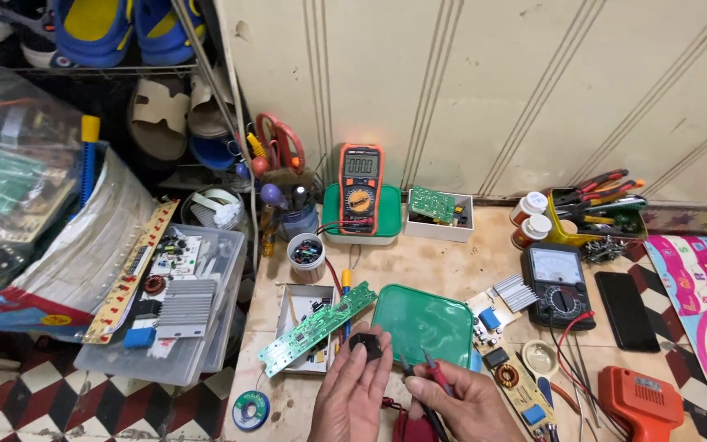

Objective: Testing and inspecting electronic components on various circuit boards using a multimeter and a magnifying glass.

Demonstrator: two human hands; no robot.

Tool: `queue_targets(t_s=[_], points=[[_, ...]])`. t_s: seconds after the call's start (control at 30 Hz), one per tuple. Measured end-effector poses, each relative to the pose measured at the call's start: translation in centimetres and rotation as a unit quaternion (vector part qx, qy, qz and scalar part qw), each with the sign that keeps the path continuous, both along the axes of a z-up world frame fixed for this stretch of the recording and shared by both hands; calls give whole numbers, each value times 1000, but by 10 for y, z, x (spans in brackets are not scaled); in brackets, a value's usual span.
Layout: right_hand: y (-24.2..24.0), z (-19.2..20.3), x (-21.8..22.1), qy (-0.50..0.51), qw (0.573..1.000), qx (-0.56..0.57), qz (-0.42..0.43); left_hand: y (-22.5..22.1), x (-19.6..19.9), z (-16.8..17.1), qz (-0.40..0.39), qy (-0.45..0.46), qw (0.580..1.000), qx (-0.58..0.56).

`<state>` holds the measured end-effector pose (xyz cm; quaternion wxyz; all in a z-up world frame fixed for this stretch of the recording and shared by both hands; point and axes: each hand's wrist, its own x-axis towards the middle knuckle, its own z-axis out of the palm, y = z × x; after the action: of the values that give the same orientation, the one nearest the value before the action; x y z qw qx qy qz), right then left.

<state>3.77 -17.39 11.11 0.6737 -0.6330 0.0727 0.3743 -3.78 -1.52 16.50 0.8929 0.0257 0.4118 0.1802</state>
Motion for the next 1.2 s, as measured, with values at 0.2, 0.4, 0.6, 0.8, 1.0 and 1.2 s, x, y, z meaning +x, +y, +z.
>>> queue_targets(t_s=[0.2, 0.4, 0.6, 0.8, 1.0, 1.2], points=[[-2, -2, -1, -56, 998, -28, 13, -12, 8, -34, -50, 6, 998, 33], [2, -5, 0, -57, 998, -15, 6, -13, 6, -19, -52, 4, 998, 41], [4, -6, -3, -45, 999, 2, -13, -11, 2, -1, -51, 23, 998, 37], [5, -2, -5, -26, 999, -8, -22, -7, -3, -44, -71, -8, 996, 55], [1, -18, -7, -46, 999, 26, -4, -5, -10, -65, -105, -45, 991, 74], [2, -13, -6, -7, 999, 48, -17, -4, -10, -73, -120, -37, 989, 73]])
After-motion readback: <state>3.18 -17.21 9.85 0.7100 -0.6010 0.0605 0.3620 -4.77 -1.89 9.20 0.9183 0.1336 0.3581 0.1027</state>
